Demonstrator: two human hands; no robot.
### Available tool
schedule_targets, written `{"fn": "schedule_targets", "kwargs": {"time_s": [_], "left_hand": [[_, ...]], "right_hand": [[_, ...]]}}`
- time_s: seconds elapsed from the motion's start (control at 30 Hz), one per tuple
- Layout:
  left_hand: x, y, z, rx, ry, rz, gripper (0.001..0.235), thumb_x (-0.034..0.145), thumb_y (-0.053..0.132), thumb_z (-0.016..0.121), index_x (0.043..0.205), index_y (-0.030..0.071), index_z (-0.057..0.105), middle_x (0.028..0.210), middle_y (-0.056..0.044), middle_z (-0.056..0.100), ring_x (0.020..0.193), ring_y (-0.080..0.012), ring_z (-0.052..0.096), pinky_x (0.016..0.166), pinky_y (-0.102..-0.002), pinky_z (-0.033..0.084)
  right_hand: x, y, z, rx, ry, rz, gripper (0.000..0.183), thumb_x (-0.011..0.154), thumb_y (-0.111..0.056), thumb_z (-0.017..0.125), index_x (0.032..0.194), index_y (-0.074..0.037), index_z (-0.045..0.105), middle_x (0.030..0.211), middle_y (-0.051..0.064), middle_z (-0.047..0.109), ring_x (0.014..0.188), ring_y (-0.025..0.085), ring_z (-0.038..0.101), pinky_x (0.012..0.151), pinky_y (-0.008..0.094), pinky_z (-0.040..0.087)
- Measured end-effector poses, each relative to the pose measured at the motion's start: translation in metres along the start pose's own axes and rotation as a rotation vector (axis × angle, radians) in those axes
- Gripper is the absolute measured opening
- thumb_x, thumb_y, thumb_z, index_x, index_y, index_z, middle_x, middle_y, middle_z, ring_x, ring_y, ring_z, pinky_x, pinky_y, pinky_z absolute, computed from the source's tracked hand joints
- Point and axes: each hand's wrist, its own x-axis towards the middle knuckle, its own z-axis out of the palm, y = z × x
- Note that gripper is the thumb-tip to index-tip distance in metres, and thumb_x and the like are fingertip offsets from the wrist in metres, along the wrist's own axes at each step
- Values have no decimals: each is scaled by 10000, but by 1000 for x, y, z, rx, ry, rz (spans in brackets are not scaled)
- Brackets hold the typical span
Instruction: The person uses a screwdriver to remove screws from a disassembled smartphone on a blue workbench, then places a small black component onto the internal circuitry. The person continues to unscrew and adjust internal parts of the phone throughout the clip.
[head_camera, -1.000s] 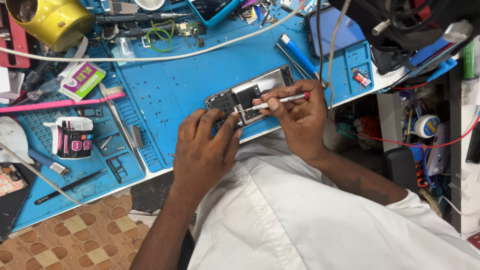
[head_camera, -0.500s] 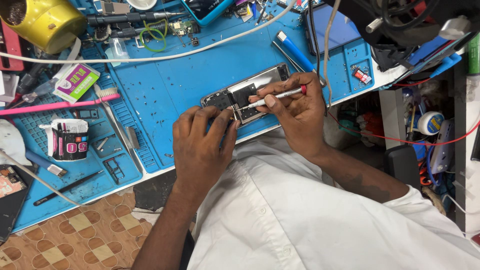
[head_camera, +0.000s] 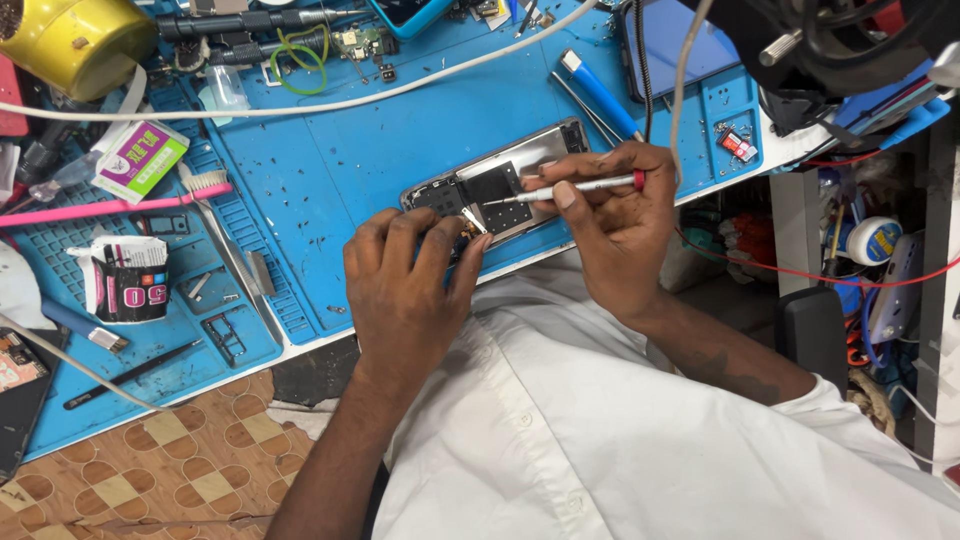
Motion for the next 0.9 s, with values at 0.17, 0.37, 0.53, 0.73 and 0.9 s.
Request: {"fn": "schedule_targets", "kwargs": {"time_s": [0.17,0.37,0.53,0.73,0.9], "left_hand": [[1,3,1,13,7,-22,368,920,335,863,1145,83,717,1129,-78,654,1131,-289,578,955,-458,457],[7,7,5,41,2,-45,389,945,367,848,1175,81,719,1119,-70,655,1122,-284,578,954,-456,439],[9,8,6,18,-12,-75,402,938,369,846,1182,77,717,1114,-74,648,1120,-285,563,962,-466,432],[8,4,1,-78,-52,-71,434,918,314,857,1232,71,682,1160,-84,633,1155,-298,543,995,-471,439],[4,-3,-8,-184,-80,-60,350,957,137,793,1274,61,666,1222,-107,618,1195,-327,543,1034,-460,459]], "right_hand": [[2,3,-6,-148,-38,-121,330,1142,35,576,1308,-81,315,1216,212,656,1165,252,726,990,320,671],[0,4,-19,-422,45,-127,265,1043,14,756,1174,-13,527,1111,151,652,955,144,689,774,233,604],[-3,-4,-23,-765,60,-235,236,966,-44,869,1070,-7,660,1032,106,673,928,151,689,732,287,556],[2,-12,-14,-1039,13,-328,202,954,-59,895,1030,-57,708,997,65,665,910,200,616,754,347,506],[8,-22,-8,-1177,-1,-464,249,794,-49,885,949,-6,695,930,121,641,865,288,595,733,434,494]]}}
